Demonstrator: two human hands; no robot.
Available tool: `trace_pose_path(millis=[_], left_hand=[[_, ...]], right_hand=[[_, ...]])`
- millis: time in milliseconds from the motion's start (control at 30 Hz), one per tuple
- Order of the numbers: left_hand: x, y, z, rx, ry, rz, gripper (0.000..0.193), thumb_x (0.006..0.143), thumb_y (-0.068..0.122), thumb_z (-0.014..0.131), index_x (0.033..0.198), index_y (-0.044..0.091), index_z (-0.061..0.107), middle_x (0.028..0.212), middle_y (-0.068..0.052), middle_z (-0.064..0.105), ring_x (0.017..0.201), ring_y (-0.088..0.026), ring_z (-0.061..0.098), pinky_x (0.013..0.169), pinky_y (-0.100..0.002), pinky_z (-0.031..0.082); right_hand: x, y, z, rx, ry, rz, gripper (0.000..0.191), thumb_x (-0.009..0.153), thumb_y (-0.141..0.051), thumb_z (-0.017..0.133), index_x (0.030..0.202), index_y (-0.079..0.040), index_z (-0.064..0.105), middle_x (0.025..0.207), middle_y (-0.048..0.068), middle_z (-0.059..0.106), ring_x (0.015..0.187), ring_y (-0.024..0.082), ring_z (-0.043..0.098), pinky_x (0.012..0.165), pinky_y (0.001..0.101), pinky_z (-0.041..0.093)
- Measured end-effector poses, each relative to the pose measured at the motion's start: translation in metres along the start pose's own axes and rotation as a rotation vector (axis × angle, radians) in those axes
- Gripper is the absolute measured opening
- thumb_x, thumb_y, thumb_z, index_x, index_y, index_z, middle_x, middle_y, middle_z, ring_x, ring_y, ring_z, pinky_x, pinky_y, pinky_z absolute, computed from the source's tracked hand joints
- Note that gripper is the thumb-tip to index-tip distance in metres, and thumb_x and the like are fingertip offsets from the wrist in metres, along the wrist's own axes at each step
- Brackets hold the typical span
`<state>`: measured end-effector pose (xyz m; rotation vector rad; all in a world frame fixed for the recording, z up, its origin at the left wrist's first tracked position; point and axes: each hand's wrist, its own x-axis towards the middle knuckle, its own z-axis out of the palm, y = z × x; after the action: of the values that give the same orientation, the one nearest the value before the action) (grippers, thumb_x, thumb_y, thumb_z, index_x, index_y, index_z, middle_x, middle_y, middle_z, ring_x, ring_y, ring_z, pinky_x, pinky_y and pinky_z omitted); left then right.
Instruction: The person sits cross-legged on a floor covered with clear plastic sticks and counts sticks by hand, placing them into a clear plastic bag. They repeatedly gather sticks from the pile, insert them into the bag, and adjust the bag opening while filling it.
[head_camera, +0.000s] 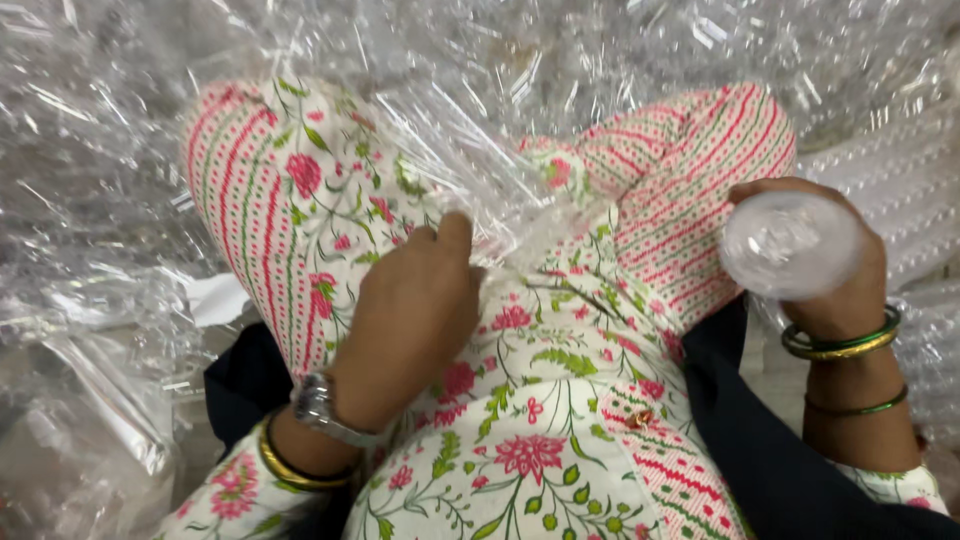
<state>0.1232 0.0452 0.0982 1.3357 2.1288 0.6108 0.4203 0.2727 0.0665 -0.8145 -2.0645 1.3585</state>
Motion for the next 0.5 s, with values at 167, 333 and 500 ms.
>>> trace_pose_path(millis=[167, 333, 500], left_hand=[[0.000, -0.008, 0.005, -0.055, 0.038, 0.190, 0.008, 0.088, 0.001, 0.065, 0.095, 0.005, 0.069, 0.092, -0.016, 0.069, 0.081, -0.035, 0.069, 0.076, -0.045, 0.055], [0.007, 0.009, -0.002, -0.098, 0.335, 0.367, 0.059, 0.080, -0.011, 0.054, 0.138, 0.000, 0.056, 0.133, -0.021, 0.063, 0.093, -0.037, 0.070, 0.077, -0.043, 0.058], [0.010, 0.045, 0.019, -0.098, 0.089, 0.469, 0.086, 0.073, -0.010, 0.057, 0.156, 0.000, 0.035, 0.157, -0.024, 0.045, 0.071, -0.033, 0.069, 0.063, -0.045, 0.056]], right_hand=[[-0.016, 0.001, -0.007, -0.045, -0.005, 0.035, 0.052, 0.087, 0.013, 0.070, 0.137, 0.007, 0.057, 0.133, 0.011, 0.067, 0.124, 0.021, 0.066, 0.112, 0.0340, 0.055], [-0.018, 0.002, -0.003, -0.331, 0.014, 0.061, 0.053, 0.079, 0.013, 0.070, 0.129, 0.001, 0.062, 0.126, 0.011, 0.067, 0.116, 0.021, 0.066, 0.100, 0.0348, 0.056], [-0.013, -0.007, 0.004, -0.758, -0.003, -0.026, 0.050, 0.083, 0.005, 0.080, 0.130, -0.009, 0.069, 0.125, 0.010, 0.071, 0.109, 0.021, 0.070, 0.090, 0.0340, 0.058]])
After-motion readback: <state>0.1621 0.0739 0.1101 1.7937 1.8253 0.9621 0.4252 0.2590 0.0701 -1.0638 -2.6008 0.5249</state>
